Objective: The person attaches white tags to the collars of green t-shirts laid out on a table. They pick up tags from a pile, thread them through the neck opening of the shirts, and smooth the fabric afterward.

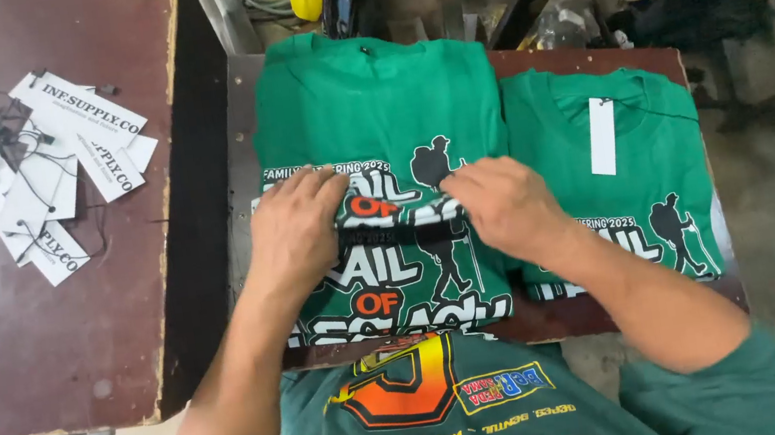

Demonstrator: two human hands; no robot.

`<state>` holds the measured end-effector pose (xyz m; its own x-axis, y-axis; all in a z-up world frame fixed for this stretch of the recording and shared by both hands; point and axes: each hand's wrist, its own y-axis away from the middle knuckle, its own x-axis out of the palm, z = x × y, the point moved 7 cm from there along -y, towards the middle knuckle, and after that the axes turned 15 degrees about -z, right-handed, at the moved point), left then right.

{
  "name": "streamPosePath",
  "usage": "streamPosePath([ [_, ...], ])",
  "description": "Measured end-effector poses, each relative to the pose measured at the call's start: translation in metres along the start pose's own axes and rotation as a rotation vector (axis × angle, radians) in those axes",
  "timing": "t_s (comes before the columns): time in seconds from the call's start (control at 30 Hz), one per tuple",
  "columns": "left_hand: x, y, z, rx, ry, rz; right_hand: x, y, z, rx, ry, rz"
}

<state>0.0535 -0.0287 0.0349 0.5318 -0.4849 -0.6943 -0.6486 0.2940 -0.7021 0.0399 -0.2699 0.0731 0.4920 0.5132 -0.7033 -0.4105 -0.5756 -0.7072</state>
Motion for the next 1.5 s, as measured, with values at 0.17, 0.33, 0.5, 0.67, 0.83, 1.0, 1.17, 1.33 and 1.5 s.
streamPosePath([
  [0.17,-0.052,-0.115,-0.005,0.041,-0.172,-0.193,-0.057,-0.093,-0.049,-0.013,0.06,-0.064],
  [0.33,-0.137,-0.172,-0.048,0.132,-0.263,-0.447,-0.151,-0.145,-0.029,-0.082,0.118,-0.134],
  [0.5,-0.166,-0.083,-0.116,0.126,-0.146,-0.172,-0.172,-0.087,0.041,-0.022,0.051,0.017],
  [0.67,-0.079,0.048,-0.12,0.049,0.048,0.028,-0.072,0.055,0.065,0.08,-0.12,0.088],
  [0.83,-0.074,0.06,-0.102,-0.07,0.266,0.192,-0.079,0.046,0.045,0.466,-0.468,0.425],
  [1.0,-0.051,0.063,-0.089,0.046,0.105,-0.036,-0.066,0.021,0.003,0.853,-0.659,0.061],
  [1.17,-0.04,0.048,-0.078,0.134,0.049,-0.172,-0.016,0.017,-0.033,1.274,-0.898,-0.21],
  [1.33,-0.059,0.0,-0.046,-0.012,0.083,-0.294,0.006,-0.019,-0.056,1.335,-1.126,-0.365],
  [1.5,-0.088,-0.044,-0.02,-0.111,-0.133,-0.356,-0.006,-0.055,-0.063,1.157,-1.134,-0.455],
])
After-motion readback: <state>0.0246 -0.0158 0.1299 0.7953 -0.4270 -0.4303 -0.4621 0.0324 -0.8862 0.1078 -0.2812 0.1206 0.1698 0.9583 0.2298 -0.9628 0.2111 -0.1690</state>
